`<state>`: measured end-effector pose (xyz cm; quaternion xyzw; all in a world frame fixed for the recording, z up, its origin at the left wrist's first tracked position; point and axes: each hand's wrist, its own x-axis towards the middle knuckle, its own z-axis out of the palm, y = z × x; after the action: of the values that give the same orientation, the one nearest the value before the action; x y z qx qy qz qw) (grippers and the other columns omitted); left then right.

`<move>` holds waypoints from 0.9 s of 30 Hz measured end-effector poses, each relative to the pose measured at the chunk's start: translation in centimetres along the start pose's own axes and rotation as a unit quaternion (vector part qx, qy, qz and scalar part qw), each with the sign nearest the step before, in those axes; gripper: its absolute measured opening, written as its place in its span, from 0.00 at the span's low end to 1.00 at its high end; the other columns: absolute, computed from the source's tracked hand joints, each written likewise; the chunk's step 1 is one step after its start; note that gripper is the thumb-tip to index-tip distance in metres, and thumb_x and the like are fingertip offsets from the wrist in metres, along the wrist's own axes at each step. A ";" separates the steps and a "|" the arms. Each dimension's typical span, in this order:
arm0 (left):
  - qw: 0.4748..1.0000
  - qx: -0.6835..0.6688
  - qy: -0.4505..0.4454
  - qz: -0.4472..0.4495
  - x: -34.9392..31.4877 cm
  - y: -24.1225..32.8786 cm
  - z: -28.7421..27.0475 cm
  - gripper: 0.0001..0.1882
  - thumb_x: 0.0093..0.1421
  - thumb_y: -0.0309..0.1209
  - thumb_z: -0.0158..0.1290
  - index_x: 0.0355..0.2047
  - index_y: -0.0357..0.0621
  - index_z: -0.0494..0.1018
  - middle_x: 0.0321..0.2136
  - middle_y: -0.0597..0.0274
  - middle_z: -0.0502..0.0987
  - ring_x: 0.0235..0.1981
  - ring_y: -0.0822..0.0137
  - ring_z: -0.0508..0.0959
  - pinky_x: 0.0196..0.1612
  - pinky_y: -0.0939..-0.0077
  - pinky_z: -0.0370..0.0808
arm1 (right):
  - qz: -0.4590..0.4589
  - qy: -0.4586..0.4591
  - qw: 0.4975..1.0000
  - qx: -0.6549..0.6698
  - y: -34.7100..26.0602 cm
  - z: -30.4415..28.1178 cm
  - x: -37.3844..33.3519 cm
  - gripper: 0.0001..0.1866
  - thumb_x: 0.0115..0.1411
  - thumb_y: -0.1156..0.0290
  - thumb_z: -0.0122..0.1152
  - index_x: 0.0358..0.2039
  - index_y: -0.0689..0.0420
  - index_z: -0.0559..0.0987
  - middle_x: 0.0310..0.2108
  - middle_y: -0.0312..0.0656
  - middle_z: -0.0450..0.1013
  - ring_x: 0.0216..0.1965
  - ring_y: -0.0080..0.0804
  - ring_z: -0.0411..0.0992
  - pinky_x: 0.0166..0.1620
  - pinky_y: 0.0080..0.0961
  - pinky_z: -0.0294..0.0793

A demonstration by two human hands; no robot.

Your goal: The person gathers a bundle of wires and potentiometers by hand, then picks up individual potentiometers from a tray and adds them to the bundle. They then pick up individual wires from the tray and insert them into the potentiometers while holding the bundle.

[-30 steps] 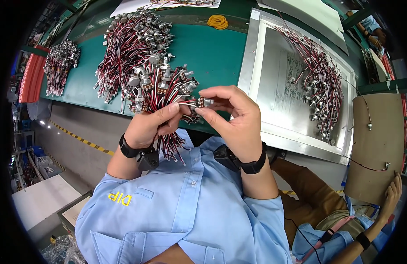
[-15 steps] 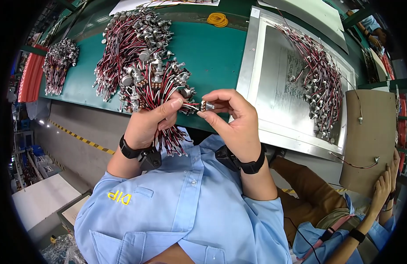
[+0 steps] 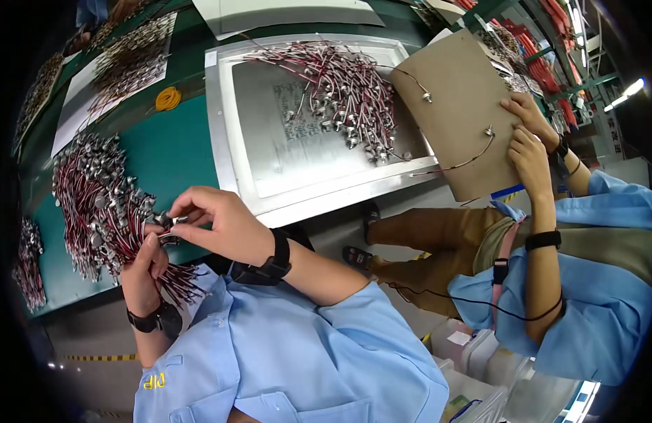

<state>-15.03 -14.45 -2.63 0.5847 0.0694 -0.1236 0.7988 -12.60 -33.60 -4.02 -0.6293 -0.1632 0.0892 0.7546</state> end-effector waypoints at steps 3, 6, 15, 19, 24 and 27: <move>1.000 0.018 -0.014 -0.011 0.5 0.0 0.3 0.09 0.59 0.30 0.52 0.37 0.36 0.72 0.13 0.74 0.61 0.13 0.81 0.57 0.17 0.85 0.52 | -0.012 0.019 1.000 -0.009 0.2 -0.2 0.0 0.11 0.54 0.78 0.60 0.38 0.62 0.72 0.36 0.38 0.71 0.36 0.22 0.73 0.40 0.18 0.73; 0.999 0.036 -0.028 -0.010 0.4 -0.1 0.3 0.10 0.59 0.30 0.51 0.37 0.36 0.72 0.13 0.74 0.61 0.13 0.81 0.56 0.17 0.85 0.51 | -0.015 0.024 1.000 -0.009 0.1 -0.2 -0.1 0.12 0.53 0.77 0.61 0.38 0.62 0.72 0.35 0.38 0.71 0.35 0.22 0.73 0.39 0.19 0.74; 0.999 0.027 0.028 -0.014 0.0 0.0 0.6 0.08 0.57 0.29 0.55 0.34 0.38 0.73 0.15 0.74 0.64 0.14 0.82 0.59 0.17 0.86 0.53 | -0.012 0.015 0.999 0.036 0.7 0.0 -0.1 0.15 0.51 0.87 0.59 0.40 0.65 0.72 0.41 0.41 0.68 0.41 0.25 0.71 0.45 0.20 0.74; 0.999 0.022 0.011 -0.038 0.7 0.5 1.1 0.07 0.57 0.31 0.56 0.32 0.41 0.74 0.17 0.75 0.67 0.15 0.83 0.60 0.18 0.87 0.54 | -0.003 0.054 0.998 0.045 0.0 0.0 -0.1 0.15 0.49 0.88 0.60 0.39 0.66 0.74 0.40 0.40 0.67 0.40 0.26 0.71 0.44 0.19 0.75; 0.998 0.053 -0.004 -0.019 0.7 0.3 0.7 0.07 0.58 0.33 0.55 0.31 0.42 0.75 0.17 0.76 0.67 0.16 0.84 0.60 0.18 0.88 0.55 | -0.008 0.044 0.999 0.029 0.3 -0.1 0.0 0.14 0.48 0.89 0.60 0.37 0.66 0.74 0.40 0.42 0.67 0.41 0.27 0.72 0.45 0.21 0.76; 0.998 0.053 0.001 -0.017 0.6 0.4 0.4 0.08 0.58 0.33 0.55 0.31 0.42 0.75 0.17 0.77 0.67 0.16 0.84 0.60 0.19 0.88 0.55 | -0.015 0.042 0.999 0.016 0.5 0.0 0.2 0.14 0.48 0.89 0.60 0.36 0.66 0.74 0.41 0.43 0.67 0.41 0.28 0.72 0.45 0.22 0.76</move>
<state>-14.35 -14.81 -2.28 0.6253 0.0733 -0.1408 0.7640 -12.41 -33.46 -4.49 -0.6181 -0.1393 0.0543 0.7717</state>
